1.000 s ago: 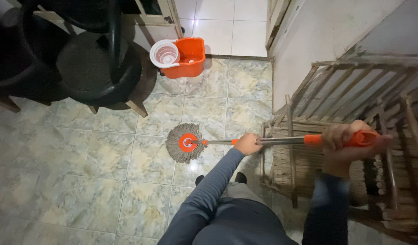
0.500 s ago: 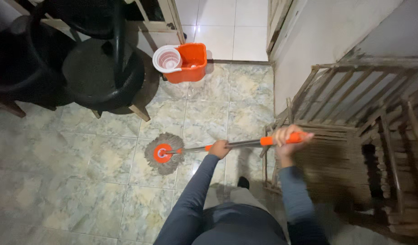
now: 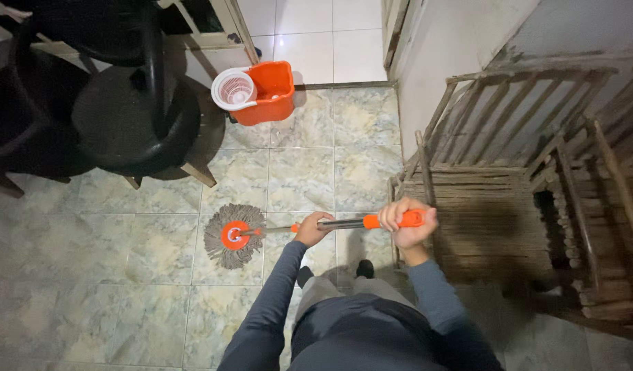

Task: The person mops a tiled floor using a spin mop and an orange bucket with a wringer. They repeatedly dip the mop into the bucket, wring it out, and clean the floor area around a scooter and a chair.

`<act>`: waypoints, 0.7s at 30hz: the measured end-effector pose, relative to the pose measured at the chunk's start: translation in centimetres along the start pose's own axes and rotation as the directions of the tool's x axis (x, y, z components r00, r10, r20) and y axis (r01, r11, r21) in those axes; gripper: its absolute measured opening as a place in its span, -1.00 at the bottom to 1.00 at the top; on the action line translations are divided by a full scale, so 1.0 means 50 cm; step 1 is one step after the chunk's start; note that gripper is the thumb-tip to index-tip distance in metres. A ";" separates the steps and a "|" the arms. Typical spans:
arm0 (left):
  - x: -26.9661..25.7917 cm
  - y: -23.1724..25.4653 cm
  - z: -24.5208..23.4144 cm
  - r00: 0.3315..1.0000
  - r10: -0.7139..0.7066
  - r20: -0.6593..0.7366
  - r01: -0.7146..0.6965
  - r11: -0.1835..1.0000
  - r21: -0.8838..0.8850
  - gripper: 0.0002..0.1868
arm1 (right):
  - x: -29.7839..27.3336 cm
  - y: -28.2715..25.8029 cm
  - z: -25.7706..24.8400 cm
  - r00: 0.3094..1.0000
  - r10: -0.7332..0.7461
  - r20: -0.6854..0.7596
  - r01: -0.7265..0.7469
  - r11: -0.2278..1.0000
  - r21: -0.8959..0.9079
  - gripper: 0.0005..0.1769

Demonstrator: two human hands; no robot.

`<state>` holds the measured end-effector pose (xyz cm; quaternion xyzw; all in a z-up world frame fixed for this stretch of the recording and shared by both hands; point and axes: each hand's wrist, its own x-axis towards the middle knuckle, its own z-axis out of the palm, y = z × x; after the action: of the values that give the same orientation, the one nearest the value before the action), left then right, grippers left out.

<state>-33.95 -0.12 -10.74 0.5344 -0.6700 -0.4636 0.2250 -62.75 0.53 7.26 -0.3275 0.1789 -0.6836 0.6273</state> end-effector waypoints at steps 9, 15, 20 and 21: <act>0.074 0.189 0.148 0.973 0.228 0.042 -0.223 0.971 -0.089 -0.70 | 0.062 -0.248 -0.103 0.933 -0.026 0.359 0.043 0.998 -0.040 -0.19; 0.155 0.343 0.265 0.918 0.368 0.146 -0.342 0.923 -0.179 -0.69 | 0.070 -0.459 -0.074 0.987 -0.014 0.161 0.067 0.942 -0.330 -0.14; 0.204 0.433 0.343 0.877 0.438 0.195 -0.357 0.868 -0.345 -0.59 | 0.058 -0.555 -0.104 0.985 -0.089 0.146 0.145 0.891 -0.429 -0.19; 0.213 0.445 0.347 0.892 0.379 0.247 -0.312 0.911 -0.271 -0.65 | 0.053 -0.564 -0.117 0.984 -0.098 0.149 0.154 0.886 -0.437 -0.19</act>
<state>-62.53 -3.37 -1.78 0.3023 -0.7240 -0.5626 0.2607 -87.54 1.17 22.12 -0.5151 0.2705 -0.6420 0.4994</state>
